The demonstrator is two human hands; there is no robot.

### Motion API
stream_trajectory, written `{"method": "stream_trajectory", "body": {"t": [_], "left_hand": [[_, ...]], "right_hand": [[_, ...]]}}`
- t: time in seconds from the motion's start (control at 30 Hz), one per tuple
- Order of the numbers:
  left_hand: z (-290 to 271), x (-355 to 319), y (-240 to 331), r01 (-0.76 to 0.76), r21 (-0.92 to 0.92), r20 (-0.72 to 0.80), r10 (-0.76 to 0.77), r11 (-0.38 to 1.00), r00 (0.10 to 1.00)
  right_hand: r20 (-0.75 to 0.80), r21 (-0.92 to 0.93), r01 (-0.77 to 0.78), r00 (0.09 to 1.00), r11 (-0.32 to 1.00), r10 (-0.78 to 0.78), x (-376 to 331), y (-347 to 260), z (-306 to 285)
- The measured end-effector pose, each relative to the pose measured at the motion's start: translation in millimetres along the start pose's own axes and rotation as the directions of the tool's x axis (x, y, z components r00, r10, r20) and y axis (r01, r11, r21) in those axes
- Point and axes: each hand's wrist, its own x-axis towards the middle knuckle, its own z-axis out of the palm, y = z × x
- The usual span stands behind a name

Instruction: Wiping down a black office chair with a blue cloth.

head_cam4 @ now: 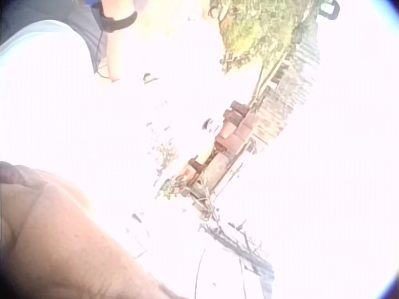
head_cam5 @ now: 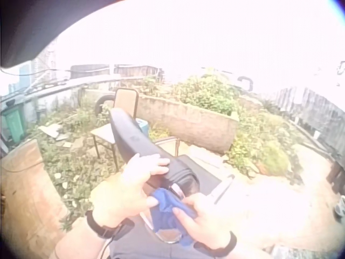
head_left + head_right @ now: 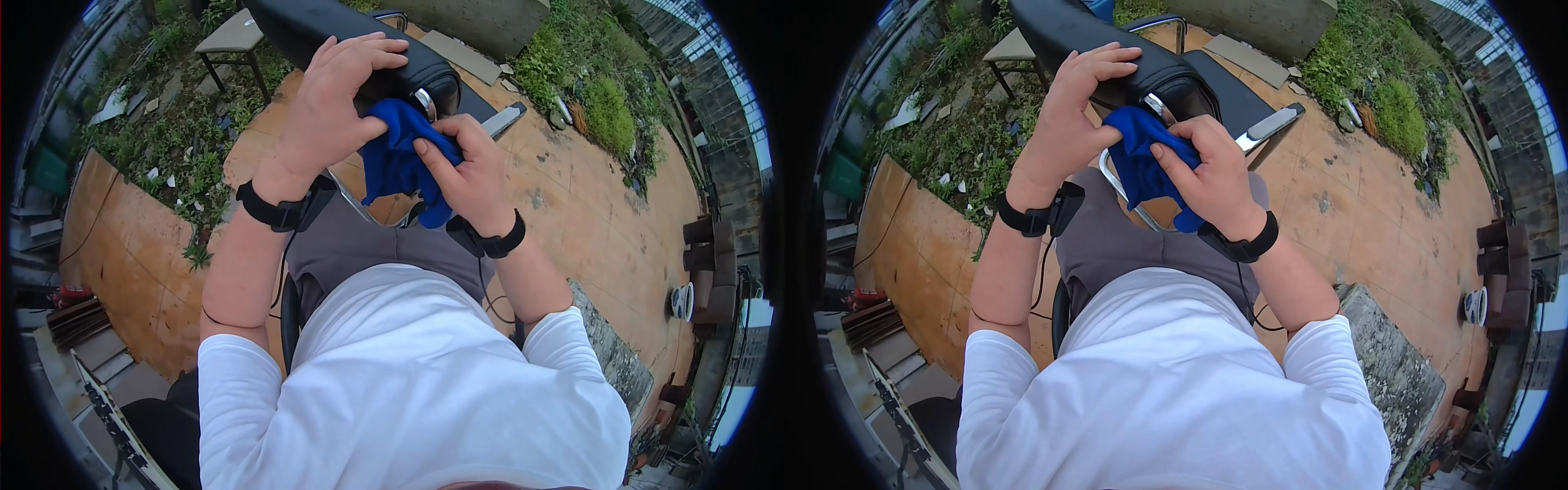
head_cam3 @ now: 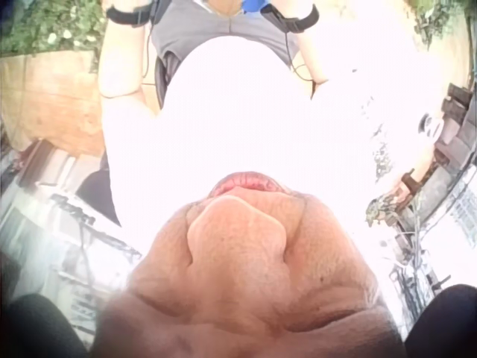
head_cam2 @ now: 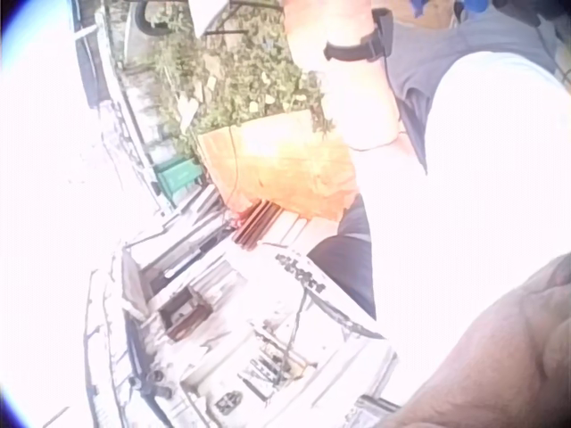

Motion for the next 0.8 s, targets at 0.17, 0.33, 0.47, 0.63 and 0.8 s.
{"method": "stream_trajectory", "body": {"t": [0.17,0.33,0.47,0.63,0.8], "left_hand": [[4.2,-12.4,7.1,0.051,0.045,0.024,-0.052,0.998,0.998],[2.4,-11.9,-0.7,0.029,0.037,0.022,-0.029,0.999,0.999],[-1.0,-9.8,-6.1,0.021,-0.019,0.02,-0.02,1.0,1.0],[-6.1,-1.6,-9.1,-0.007,0.011,-0.018,0.007,1.0,1.0],[-8.8,7.3,2.8,0.044,0.031,-0.061,-0.042,0.999,0.997]], "right_hand": [[0.062,-0.019,-0.028,0.998,0.999,0.029,-10.3,3.5,7.2],[0.064,-0.019,-0.003,0.998,1.0,0.004,-9.7,2.2,8.4],[0.065,-0.022,-0.006,0.998,1.0,0.007,-3.6,-0.3,7.7],[0.036,0.002,0.06,0.998,0.998,-0.06,13.7,-10.6,-0.2],[0.029,-0.02,0.02,0.999,1.0,-0.019,22.9,-35.9,-19.5]]}}
